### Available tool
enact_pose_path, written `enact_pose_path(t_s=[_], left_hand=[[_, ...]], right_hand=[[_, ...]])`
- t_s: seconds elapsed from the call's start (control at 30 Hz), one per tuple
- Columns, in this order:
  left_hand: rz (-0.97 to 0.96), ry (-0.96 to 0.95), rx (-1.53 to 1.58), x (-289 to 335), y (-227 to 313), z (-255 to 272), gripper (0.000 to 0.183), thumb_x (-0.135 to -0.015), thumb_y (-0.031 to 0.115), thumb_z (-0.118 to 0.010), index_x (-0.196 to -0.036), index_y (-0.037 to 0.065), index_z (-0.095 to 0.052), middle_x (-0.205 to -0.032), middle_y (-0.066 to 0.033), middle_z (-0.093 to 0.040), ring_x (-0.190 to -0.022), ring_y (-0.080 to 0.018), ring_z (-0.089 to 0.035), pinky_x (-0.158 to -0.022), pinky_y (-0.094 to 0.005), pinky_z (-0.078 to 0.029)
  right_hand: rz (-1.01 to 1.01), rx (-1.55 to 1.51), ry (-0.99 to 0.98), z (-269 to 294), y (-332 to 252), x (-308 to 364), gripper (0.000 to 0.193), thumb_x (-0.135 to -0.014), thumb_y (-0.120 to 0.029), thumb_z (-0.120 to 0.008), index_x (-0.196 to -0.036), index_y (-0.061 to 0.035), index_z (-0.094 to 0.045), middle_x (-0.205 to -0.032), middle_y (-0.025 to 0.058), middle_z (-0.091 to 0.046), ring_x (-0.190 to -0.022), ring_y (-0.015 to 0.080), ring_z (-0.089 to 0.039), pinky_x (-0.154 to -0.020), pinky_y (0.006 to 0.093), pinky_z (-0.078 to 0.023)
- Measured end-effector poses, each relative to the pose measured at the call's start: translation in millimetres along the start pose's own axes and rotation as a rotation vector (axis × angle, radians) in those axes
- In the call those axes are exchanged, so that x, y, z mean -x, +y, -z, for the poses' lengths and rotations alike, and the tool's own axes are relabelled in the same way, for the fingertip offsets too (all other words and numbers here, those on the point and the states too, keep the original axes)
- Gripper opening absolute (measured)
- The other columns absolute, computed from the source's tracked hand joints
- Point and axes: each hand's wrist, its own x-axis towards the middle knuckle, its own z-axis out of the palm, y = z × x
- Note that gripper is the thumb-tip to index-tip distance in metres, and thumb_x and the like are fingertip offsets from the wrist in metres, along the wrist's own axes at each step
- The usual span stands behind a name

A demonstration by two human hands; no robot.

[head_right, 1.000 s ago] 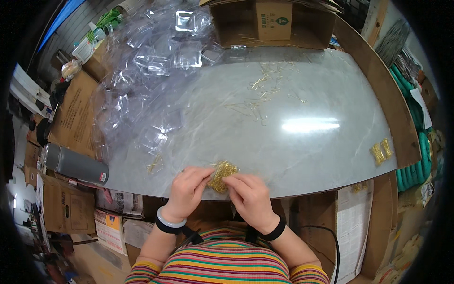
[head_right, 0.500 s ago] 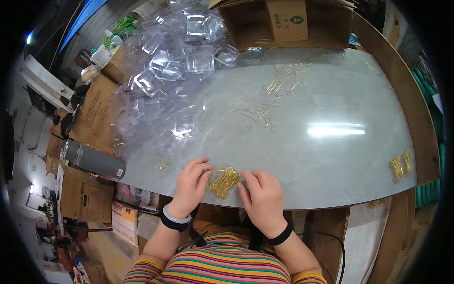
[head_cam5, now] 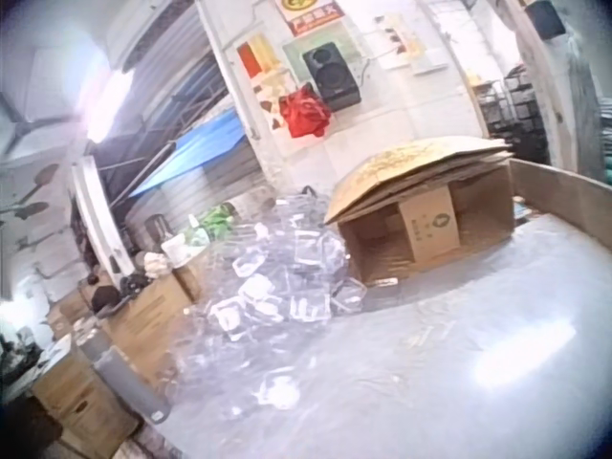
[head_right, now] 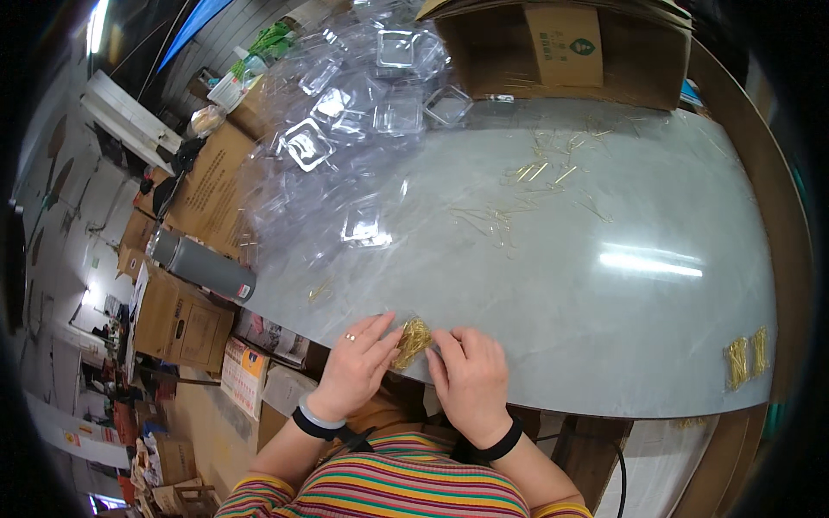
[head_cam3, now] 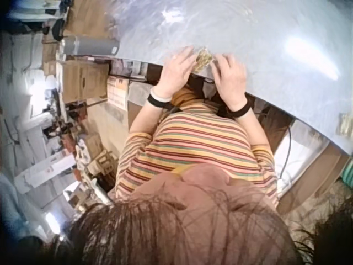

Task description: Manually sorting and arranging small gold metal pins on a workstation.

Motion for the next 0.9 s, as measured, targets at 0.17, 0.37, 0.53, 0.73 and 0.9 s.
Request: enact_pose_path(t_s=[0.17,0.37,0.53,0.73,0.9], left_hand=[[0.152,-0.064,0.165,15,11,-8,0.055,-0.09,0.017,-0.072,-0.135,-0.006,-0.054,-0.154,-0.0281,-0.038,-0.139,-0.0456,-0.041,-0.114,-0.0487,-0.038],[0.234,0.073,0.45,8,9,-24,0.057,-0.087,0.022,-0.077,-0.135,0.0,-0.056,-0.15,-0.0248,-0.037,-0.138,-0.0452,-0.04,-0.114,-0.0492,-0.035],[-0.011,0.006,0.289,-10,-21,-13,0.057,-0.082,0.019,-0.08,-0.133,0.007,-0.059,-0.13,-0.0172,-0.051,-0.128,-0.041,-0.044,-0.108,-0.0474,-0.04],[-0.074,0.011,0.529,-13,-25,-25,0.064,-0.078,0.017,-0.083,-0.134,0.002,-0.057,-0.128,-0.017,-0.054,-0.126,-0.0395,-0.048,-0.107,-0.0465,-0.042],[-0.084,0.089,0.615,-10,-26,-36,0.07,-0.077,0.02,-0.086,-0.136,0.001,-0.055,-0.134,-0.018,-0.054,-0.127,-0.0391,-0.052,-0.107,-0.0457,-0.043]], right_hand=[[0.024,-0.005,-0.015,-3,1,0,0.028,-0.086,-0.014,-0.073,-0.112,-0.0075,-0.066,-0.102,0.0109,-0.061,-0.091,0.0302,-0.061,-0.08,0.0418,-0.046],[0.073,0.054,-0.046,3,-2,-2,0.023,-0.085,-0.013,-0.073,-0.107,-0.0089,-0.067,-0.096,0.0094,-0.062,-0.087,0.0284,-0.059,-0.074,0.0418,-0.043],[0.008,-0.15,-0.059,10,-1,0,0.012,-0.085,-0.012,-0.074,-0.096,-0.0089,-0.07,-0.084,0.0092,-0.062,-0.075,0.0268,-0.059,-0.071,0.0398,-0.044],[-0.276,-0.33,0.057,4,-12,-3,0.014,-0.085,-0.004,-0.072,-0.098,-0.0059,-0.069,-0.089,0.0106,-0.063,-0.076,0.0301,-0.061,-0.068,0.039,-0.05],[-0.104,-0.116,0.03,-2,-6,-13,0.017,-0.083,-0.002,-0.072,-0.099,-0.0061,-0.069,-0.091,0.0098,-0.064,-0.083,0.0305,-0.061,-0.074,0.0396,-0.049]])
